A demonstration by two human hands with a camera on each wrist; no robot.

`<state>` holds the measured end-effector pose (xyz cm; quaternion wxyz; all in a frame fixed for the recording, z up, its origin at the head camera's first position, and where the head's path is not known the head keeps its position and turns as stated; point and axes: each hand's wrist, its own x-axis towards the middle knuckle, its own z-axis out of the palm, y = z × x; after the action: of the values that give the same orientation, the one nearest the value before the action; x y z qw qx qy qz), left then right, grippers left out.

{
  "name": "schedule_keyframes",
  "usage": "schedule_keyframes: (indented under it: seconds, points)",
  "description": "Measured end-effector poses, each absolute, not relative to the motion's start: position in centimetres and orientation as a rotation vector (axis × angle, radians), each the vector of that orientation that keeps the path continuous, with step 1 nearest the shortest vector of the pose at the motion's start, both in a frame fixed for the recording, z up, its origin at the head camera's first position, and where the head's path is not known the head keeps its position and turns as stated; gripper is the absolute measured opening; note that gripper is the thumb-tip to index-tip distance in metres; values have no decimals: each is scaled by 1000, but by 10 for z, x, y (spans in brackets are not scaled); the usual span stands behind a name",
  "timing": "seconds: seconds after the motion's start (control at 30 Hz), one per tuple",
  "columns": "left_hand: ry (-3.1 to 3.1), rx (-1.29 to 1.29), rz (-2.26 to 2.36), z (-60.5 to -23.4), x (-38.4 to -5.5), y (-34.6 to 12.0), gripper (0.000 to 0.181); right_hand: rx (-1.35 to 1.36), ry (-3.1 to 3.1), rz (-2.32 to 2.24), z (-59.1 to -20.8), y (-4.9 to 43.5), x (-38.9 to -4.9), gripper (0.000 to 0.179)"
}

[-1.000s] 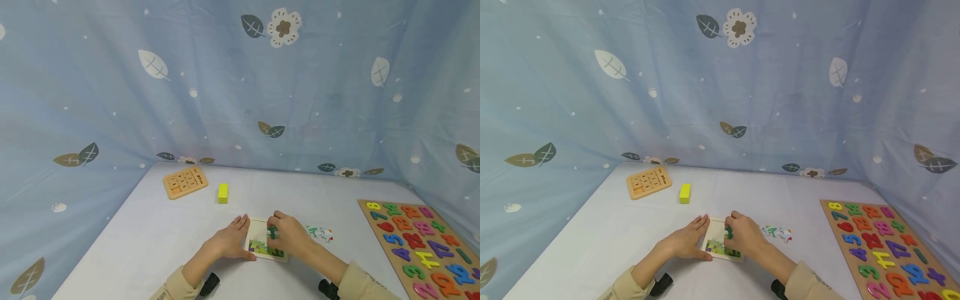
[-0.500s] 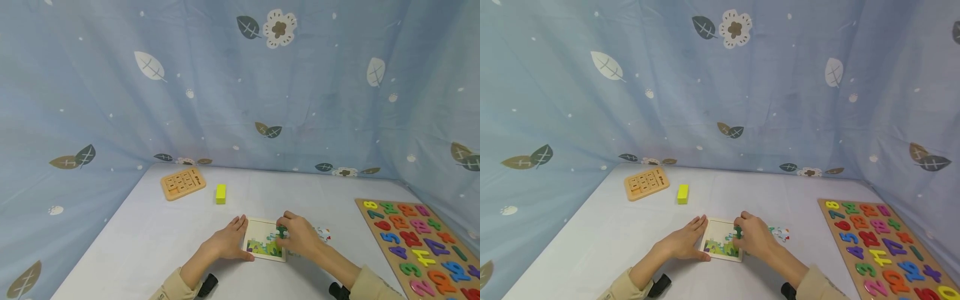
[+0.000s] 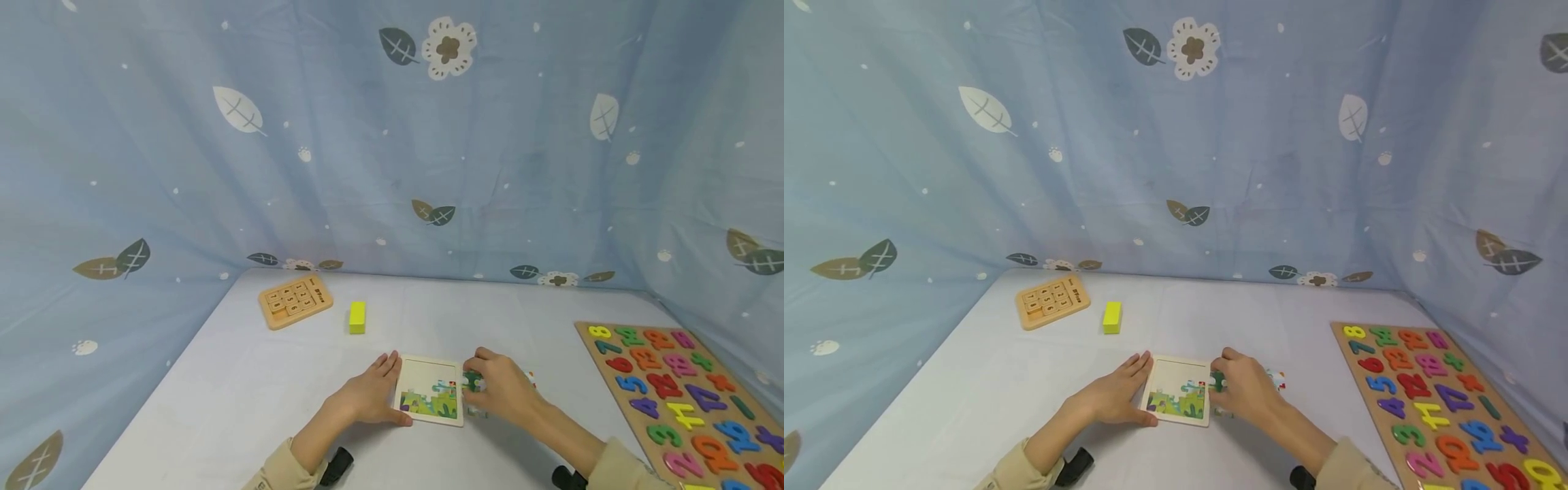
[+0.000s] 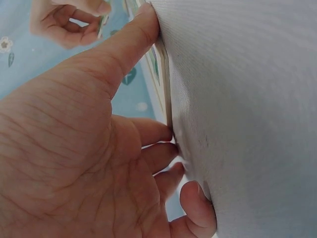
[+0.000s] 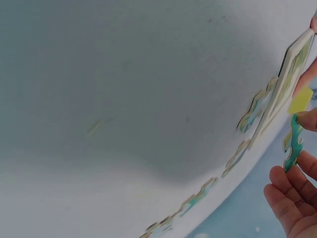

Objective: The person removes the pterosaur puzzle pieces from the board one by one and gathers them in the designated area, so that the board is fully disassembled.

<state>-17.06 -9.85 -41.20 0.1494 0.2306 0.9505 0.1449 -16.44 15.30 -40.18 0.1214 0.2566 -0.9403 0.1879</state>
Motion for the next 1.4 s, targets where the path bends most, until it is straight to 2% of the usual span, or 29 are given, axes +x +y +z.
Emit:
schedule_keyframes:
  seconds: [1.4]
  points:
    - [2717, 692, 399, -407, -167, -100, 103, 663, -2877, 401, -411, 204, -142, 19]
